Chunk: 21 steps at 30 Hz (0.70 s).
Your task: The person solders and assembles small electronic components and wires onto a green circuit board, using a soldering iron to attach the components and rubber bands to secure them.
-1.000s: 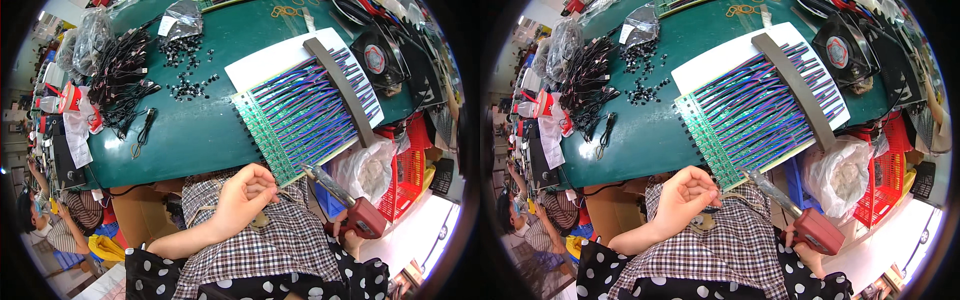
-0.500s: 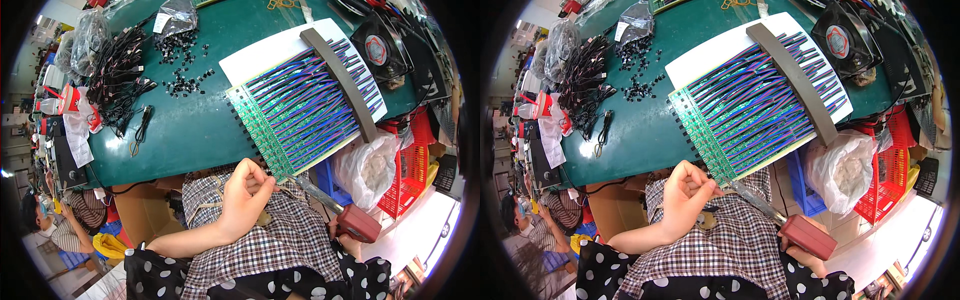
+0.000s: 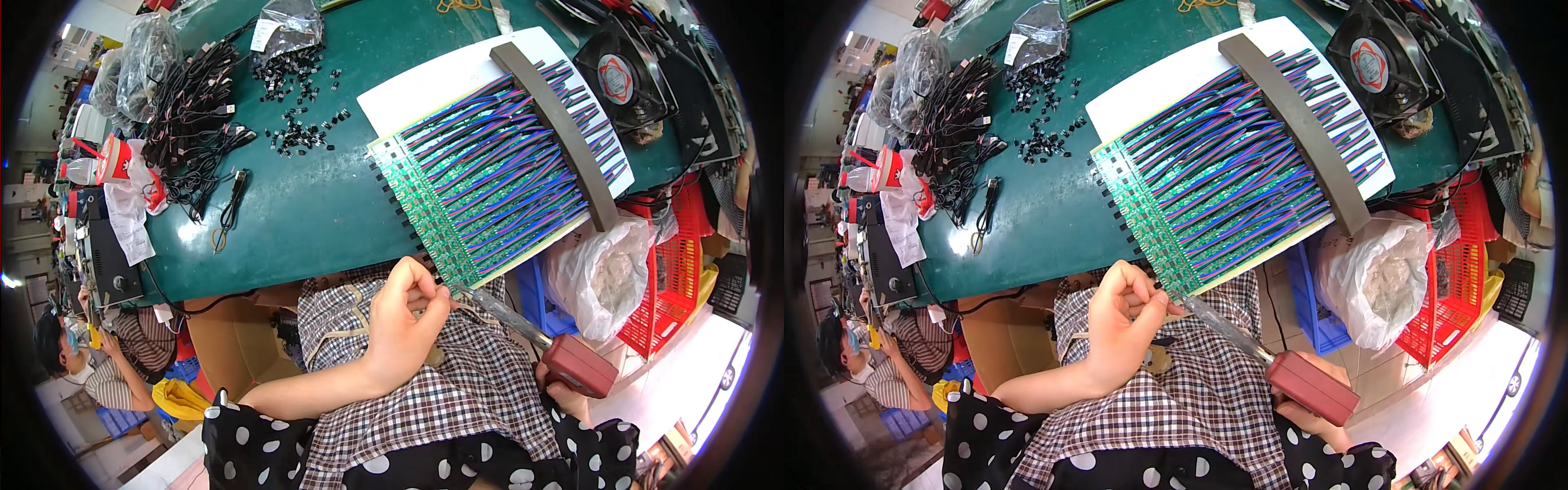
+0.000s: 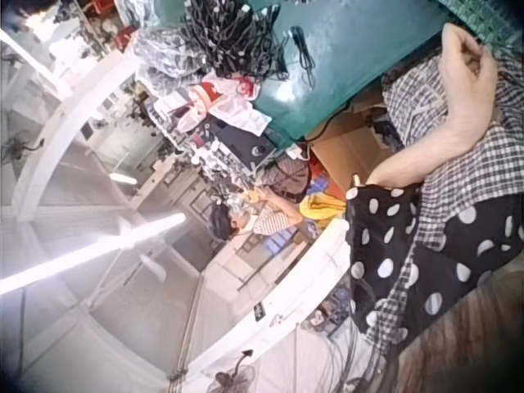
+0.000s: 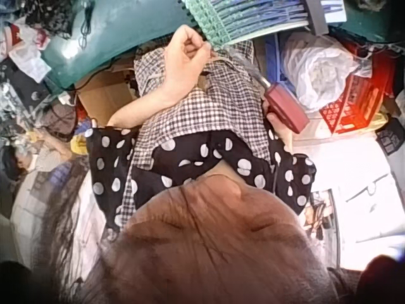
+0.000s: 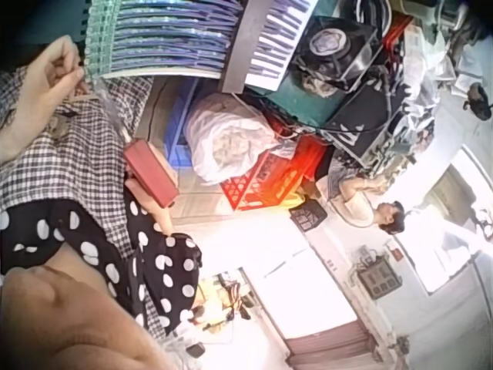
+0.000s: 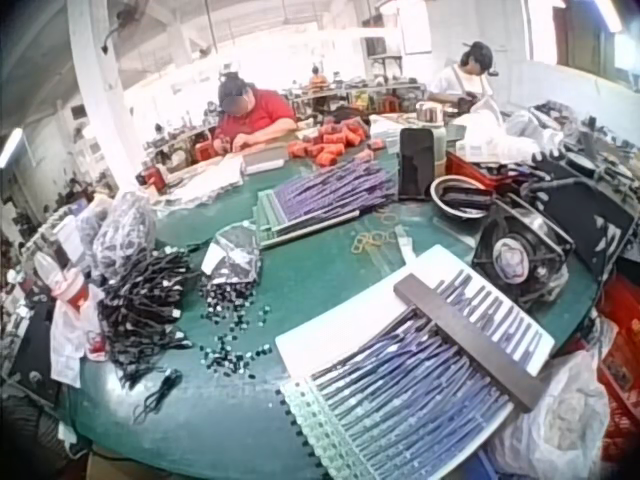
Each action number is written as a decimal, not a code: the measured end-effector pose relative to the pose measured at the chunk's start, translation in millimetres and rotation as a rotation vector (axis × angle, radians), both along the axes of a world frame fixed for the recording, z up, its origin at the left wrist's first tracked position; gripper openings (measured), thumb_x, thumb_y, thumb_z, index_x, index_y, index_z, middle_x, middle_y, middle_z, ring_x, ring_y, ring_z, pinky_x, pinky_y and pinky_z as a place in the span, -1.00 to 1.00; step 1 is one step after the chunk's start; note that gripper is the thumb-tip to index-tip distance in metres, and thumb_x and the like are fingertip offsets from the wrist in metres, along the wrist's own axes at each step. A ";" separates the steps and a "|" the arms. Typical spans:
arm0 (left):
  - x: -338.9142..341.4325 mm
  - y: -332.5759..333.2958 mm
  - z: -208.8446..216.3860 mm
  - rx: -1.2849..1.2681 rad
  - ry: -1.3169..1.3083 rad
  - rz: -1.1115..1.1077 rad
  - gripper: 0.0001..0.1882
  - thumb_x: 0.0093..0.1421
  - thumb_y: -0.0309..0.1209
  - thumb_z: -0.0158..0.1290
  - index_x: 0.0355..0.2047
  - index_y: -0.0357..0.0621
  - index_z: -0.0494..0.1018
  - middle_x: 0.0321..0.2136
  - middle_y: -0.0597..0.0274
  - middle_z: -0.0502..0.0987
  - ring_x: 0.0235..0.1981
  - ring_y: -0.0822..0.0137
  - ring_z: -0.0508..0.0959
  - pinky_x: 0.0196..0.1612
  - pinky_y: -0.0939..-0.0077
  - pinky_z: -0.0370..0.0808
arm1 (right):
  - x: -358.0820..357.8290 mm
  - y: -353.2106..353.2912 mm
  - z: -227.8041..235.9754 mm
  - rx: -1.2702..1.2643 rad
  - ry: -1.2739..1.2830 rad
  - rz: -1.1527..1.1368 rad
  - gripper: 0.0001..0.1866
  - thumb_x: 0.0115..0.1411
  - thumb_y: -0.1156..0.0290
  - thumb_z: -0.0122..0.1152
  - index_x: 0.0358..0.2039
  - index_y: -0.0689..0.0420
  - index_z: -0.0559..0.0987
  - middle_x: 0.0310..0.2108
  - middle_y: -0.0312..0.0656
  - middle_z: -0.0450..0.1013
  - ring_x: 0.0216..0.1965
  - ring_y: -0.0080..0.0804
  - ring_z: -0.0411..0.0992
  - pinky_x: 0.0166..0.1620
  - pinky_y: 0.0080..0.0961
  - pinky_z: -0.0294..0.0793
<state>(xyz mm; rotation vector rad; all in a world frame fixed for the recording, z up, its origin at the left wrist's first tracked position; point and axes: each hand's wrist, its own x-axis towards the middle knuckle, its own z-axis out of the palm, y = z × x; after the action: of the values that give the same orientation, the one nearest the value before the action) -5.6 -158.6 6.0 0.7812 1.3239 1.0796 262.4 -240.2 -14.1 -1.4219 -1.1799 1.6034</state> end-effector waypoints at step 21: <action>-0.2 -0.6 -5.6 0.002 0.012 -0.034 -0.84 0.16 -0.68 -0.09 -0.44 -0.23 0.16 -0.52 0.24 0.36 -0.41 0.44 0.55 -0.35 0.59 0.49 | -3.7 0.4 -3.5 0.099 0.076 -0.004 -0.57 -0.34 0.48 0.43 -0.37 0.35 0.53 -0.55 -0.20 0.43 -0.61 -0.50 0.37 -0.52 -0.62 0.33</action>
<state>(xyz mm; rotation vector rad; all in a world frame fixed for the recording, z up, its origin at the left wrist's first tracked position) -5.8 -159.2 0.5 0.8098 1.3154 1.0512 258.7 -239.8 -17.6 -1.2890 -1.1942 1.5605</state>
